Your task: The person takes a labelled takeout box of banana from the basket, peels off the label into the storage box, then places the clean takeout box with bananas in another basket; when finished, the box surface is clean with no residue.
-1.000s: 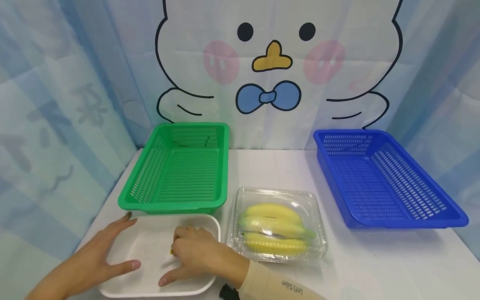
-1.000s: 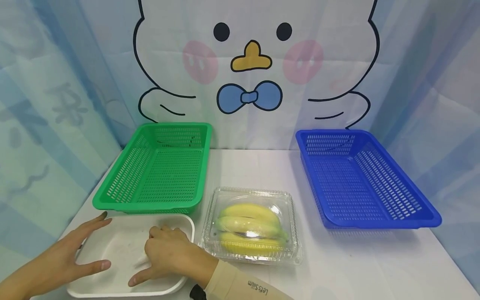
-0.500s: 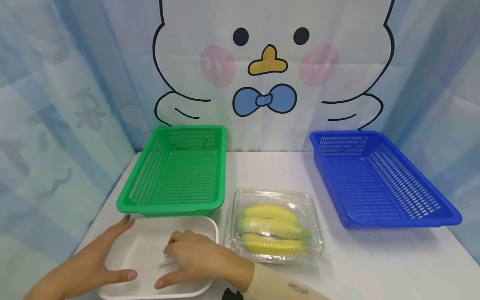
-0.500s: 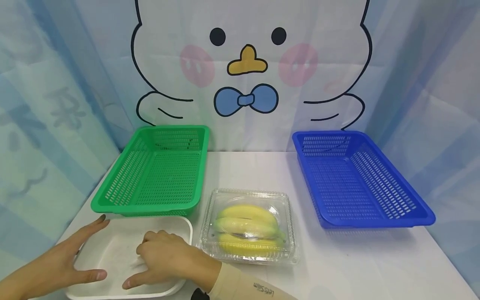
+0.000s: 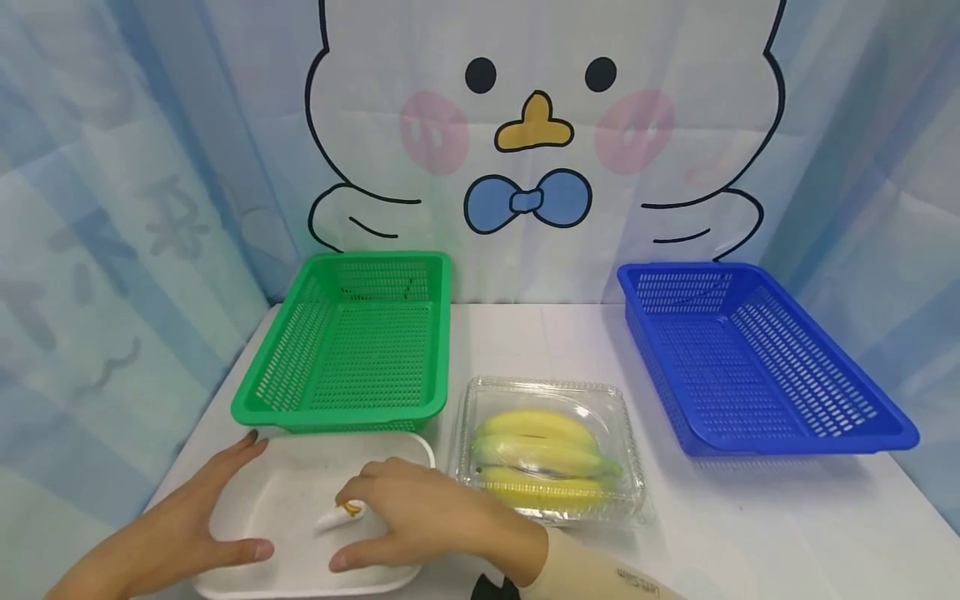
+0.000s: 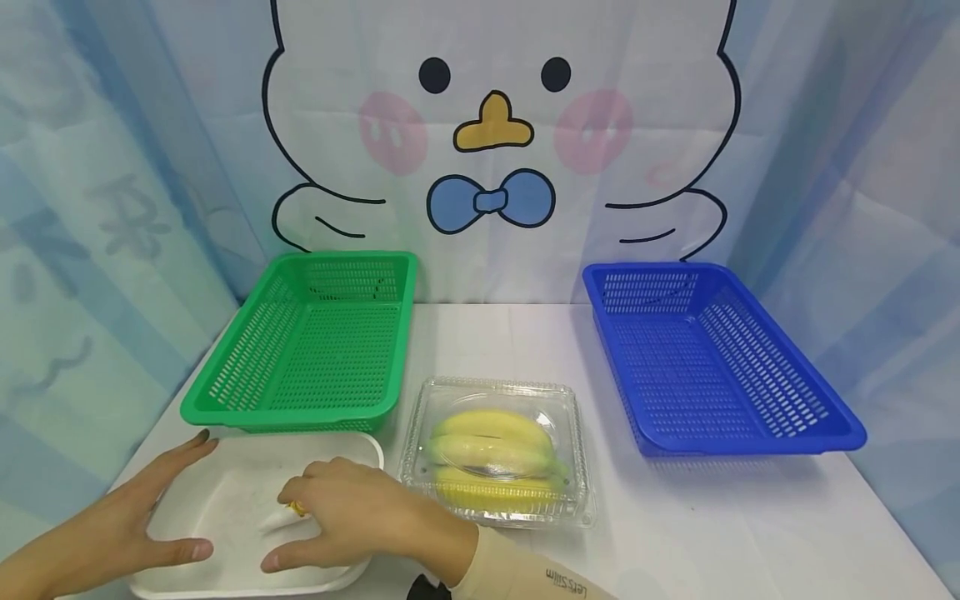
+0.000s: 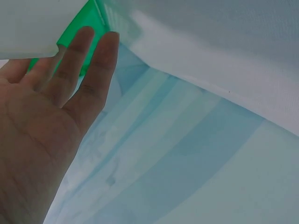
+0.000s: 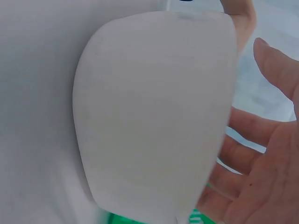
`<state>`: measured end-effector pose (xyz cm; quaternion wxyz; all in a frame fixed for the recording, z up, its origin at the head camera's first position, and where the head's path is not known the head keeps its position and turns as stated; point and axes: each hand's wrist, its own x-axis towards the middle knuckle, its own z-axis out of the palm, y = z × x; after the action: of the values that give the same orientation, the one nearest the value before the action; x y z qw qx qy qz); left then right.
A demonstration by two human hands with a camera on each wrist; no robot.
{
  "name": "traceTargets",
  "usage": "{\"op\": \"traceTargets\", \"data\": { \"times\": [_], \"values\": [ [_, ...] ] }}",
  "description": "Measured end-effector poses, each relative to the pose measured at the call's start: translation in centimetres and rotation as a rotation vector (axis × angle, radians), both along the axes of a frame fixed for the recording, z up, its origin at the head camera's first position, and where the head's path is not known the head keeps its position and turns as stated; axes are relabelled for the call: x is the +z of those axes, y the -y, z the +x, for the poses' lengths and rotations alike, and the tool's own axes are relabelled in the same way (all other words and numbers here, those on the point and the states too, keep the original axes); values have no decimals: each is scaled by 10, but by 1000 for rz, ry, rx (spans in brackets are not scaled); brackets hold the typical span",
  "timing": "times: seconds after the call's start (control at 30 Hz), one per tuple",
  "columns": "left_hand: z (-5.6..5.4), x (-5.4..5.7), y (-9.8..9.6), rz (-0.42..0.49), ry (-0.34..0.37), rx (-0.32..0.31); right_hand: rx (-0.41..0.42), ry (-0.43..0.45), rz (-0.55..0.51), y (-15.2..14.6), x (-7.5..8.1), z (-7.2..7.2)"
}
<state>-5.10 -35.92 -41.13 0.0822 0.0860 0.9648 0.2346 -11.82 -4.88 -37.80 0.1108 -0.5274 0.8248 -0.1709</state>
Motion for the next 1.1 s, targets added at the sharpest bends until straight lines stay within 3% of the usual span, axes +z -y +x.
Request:
{"op": "traceTargets", "data": {
  "times": [0.23, 0.47, 0.77, 0.97, 1.1],
  "values": [
    [-2, 6, -1, -8, 11, 9, -30, 52, -64, -24, 13, -1],
    [-4, 15, -4, -19, 2, 22, -79, 45, -153, -53, 25, -5],
    [-2, 26, -15, 3, -159, 56, -205, -45, -212, -104, 40, -22],
    [1, 36, -20, -41, -196, 70, -268, -102, -215, -126, 42, -31],
    [0, 42, -30, -37, -229, 48, -308, -136, -228, -140, 41, -35]
  ]
}}
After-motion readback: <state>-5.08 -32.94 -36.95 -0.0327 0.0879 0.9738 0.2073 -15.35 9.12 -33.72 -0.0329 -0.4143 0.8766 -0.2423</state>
